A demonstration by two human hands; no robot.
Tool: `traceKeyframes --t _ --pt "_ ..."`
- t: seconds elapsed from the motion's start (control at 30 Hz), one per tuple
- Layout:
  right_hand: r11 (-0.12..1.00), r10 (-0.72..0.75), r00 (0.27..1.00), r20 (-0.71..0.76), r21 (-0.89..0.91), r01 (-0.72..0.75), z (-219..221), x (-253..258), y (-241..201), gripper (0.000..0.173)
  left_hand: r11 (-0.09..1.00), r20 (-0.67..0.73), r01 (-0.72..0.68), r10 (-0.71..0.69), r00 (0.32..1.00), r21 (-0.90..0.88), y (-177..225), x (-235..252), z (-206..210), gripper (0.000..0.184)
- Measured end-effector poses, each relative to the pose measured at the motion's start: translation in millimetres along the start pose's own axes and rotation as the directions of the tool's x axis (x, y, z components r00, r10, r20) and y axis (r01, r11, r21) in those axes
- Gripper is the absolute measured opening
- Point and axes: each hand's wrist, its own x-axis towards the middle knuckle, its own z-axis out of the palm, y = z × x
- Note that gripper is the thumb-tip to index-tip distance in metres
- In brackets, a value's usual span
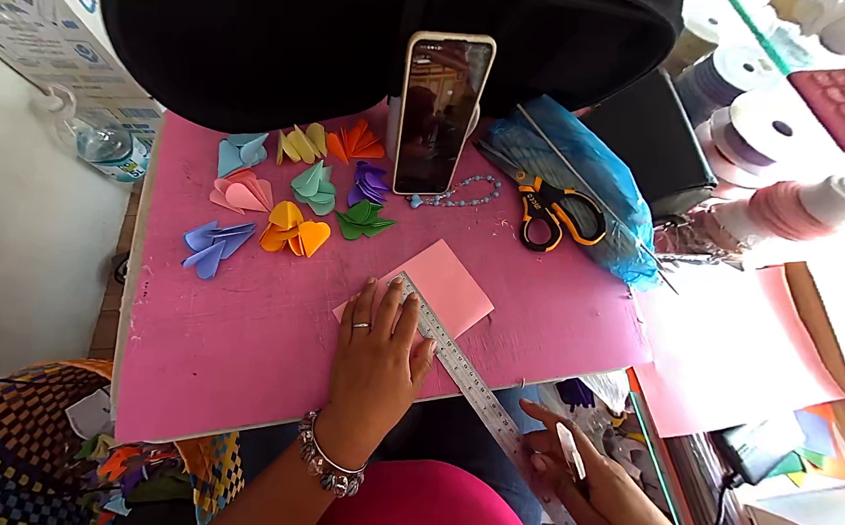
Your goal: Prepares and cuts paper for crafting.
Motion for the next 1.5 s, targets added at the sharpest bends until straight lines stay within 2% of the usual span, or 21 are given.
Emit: traceKeyframes --t 0.13,0.57,1.5 --pt "0.996 -0.075 0.991 -0.11 0.038 0.079 8 5 10 0.041 1.0 -0.022 -0.007 0.007 1.0 0.002 -1 -1 1 0.057" --pt "0.983 -0.155 0.978 -0.143 0.078 0.168 13 11 20 0.038 0.999 -0.002 -0.008 0.008 1.0 0.032 -2 0 0 0.062" --pt "0.981 -0.136 0.985 -0.109 0.127 0.149 9 12 18 0.039 0.999 0.014 -0.007 0.006 1.0 0.037 -2 1 -2 0.064"
